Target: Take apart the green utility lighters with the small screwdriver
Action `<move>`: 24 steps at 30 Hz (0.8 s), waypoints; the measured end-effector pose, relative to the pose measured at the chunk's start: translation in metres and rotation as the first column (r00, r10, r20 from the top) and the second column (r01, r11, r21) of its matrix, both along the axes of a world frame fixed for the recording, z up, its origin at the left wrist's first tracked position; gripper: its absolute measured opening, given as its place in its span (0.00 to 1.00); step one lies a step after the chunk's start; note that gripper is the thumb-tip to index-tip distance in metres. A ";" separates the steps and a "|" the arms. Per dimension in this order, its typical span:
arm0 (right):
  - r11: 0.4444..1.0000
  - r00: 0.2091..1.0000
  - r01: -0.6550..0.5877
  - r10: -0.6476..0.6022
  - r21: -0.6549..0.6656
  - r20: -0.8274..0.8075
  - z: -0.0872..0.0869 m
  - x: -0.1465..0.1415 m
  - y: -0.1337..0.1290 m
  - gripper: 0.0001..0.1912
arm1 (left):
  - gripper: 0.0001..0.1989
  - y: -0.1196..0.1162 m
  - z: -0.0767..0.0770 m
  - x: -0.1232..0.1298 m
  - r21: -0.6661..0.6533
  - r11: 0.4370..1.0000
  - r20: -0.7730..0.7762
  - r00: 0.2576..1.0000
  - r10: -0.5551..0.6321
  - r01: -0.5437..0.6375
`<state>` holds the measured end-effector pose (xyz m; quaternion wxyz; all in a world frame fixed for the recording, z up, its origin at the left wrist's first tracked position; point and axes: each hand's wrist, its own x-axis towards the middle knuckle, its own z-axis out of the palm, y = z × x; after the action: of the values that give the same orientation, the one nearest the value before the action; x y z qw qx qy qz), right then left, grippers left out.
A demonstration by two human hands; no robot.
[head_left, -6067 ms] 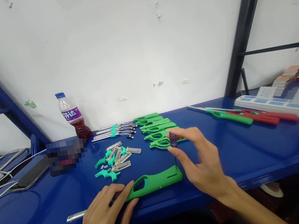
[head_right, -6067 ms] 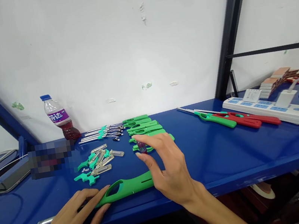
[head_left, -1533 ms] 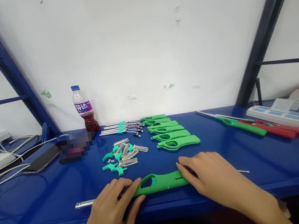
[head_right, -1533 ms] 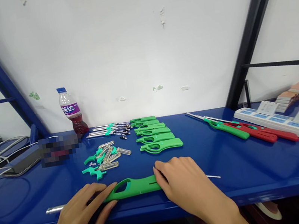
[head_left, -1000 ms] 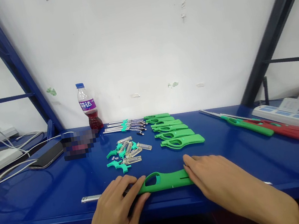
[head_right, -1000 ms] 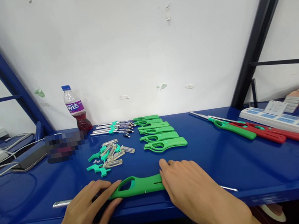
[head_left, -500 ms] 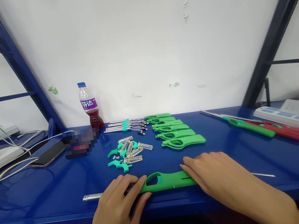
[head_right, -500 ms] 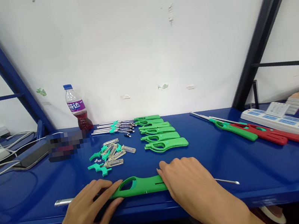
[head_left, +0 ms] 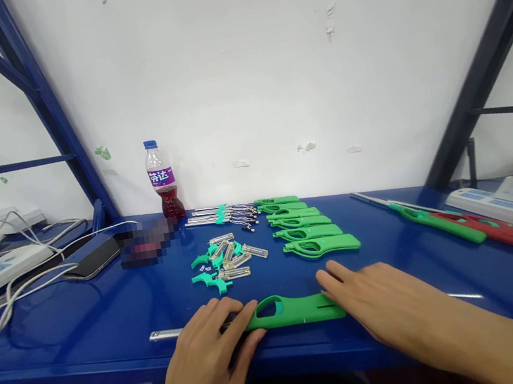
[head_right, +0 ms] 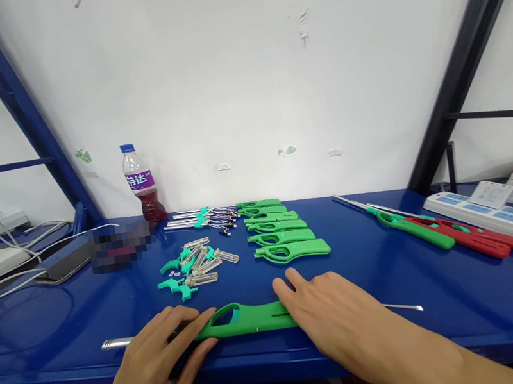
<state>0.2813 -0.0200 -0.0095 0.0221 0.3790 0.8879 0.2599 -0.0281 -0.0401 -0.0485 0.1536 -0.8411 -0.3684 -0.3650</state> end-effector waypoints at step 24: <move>0.977 0.975 -0.205 0.209 -0.053 0.078 0.059 -0.015 0.020 0.14 | 0.14 -0.004 0.001 0.003 0.018 1.000 0.010 1.000 0.025 -0.025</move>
<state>0.2665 -0.0005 0.0499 0.0402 0.2727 0.9263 0.2567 -0.0250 -0.0441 -0.0472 0.1639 -0.8332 -0.3763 -0.3706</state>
